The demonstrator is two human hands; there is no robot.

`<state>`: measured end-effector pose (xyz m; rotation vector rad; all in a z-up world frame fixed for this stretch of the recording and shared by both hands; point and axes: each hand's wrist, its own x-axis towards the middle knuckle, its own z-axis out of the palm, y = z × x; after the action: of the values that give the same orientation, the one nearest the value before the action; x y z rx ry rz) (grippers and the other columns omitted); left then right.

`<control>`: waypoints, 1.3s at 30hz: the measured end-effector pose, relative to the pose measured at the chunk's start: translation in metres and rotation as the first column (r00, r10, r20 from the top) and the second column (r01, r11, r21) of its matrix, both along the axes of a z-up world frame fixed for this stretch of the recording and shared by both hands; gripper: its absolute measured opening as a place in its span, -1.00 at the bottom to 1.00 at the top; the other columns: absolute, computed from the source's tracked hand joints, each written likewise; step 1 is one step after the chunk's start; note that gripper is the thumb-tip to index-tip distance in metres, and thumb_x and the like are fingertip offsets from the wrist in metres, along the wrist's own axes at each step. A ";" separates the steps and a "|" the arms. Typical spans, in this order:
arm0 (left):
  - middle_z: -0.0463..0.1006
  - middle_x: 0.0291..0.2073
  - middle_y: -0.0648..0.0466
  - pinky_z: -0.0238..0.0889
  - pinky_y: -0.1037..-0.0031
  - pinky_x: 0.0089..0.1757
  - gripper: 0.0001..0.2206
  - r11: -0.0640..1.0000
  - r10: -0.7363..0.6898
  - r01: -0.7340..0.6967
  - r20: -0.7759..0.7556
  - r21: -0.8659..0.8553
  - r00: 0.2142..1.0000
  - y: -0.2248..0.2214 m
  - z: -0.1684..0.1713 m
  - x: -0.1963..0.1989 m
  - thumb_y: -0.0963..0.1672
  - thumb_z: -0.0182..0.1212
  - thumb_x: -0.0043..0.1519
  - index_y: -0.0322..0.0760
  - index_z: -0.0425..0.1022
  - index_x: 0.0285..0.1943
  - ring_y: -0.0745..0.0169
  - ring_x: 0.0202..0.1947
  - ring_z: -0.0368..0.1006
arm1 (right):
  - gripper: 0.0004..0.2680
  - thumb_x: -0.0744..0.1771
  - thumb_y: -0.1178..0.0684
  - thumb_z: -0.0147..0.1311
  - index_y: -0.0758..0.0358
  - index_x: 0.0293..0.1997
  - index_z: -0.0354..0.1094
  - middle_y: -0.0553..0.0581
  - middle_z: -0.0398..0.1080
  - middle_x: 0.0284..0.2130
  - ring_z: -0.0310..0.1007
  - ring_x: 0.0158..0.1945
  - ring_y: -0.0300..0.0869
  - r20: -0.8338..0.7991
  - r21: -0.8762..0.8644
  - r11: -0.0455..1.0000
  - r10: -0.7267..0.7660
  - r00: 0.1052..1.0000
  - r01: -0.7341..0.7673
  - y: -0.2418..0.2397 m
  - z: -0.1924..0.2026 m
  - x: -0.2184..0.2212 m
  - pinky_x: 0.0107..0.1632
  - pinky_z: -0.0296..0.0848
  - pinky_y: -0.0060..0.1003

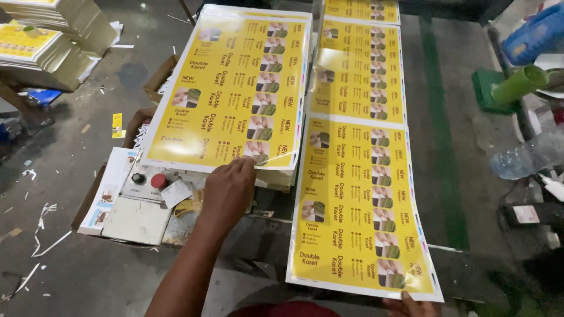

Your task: Picking up printed label sheets from one stack and placing them onto another organized stack.

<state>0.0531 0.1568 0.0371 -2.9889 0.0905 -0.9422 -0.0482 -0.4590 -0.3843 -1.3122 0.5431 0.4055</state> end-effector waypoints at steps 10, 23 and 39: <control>0.66 -0.06 -0.19 0.43 0.22 -0.11 -0.67 0.999 0.004 -0.008 -0.103 -0.038 0.995 -0.003 -0.001 -0.001 -0.16 0.16 0.21 -0.39 0.45 0.15 -0.07 0.03 0.61 | -0.73 0.46 0.23 -0.15 0.58 0.32 0.07 0.64 0.37 -0.10 0.49 -0.09 0.32 -0.018 -0.132 0.989 -0.070 0.997 0.067 0.147 0.219 0.090 -0.25 0.39 0.09; 0.72 -0.16 -0.01 0.53 0.25 -0.23 -0.87 0.984 -0.074 0.115 0.273 -0.138 0.959 -0.047 0.020 -0.004 -0.19 0.30 0.21 -0.25 0.59 -0.09 0.08 -0.20 0.67 | -0.54 0.43 0.21 -0.27 0.15 0.59 -0.15 0.75 0.32 0.21 0.38 0.09 0.68 -0.147 0.164 0.970 0.203 0.968 -0.179 0.099 0.080 0.141 0.10 0.38 0.49; 0.46 0.25 -0.29 0.10 -0.01 0.23 -0.57 0.856 -0.491 0.444 -0.149 -0.264 0.858 -0.094 -0.004 -0.034 -0.03 0.11 0.35 -0.51 0.45 0.23 -0.29 0.30 0.31 | -0.68 0.38 0.19 -0.03 0.40 0.31 0.14 0.51 0.46 -0.17 0.50 -0.31 0.11 0.308 0.303 0.943 0.039 0.950 -0.138 0.173 0.181 0.125 -0.44 0.54 -0.06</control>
<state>0.0187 0.0627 0.0332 -3.3388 0.8095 -0.6790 0.0772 -0.2856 -0.2037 -1.0572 0.1526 0.3453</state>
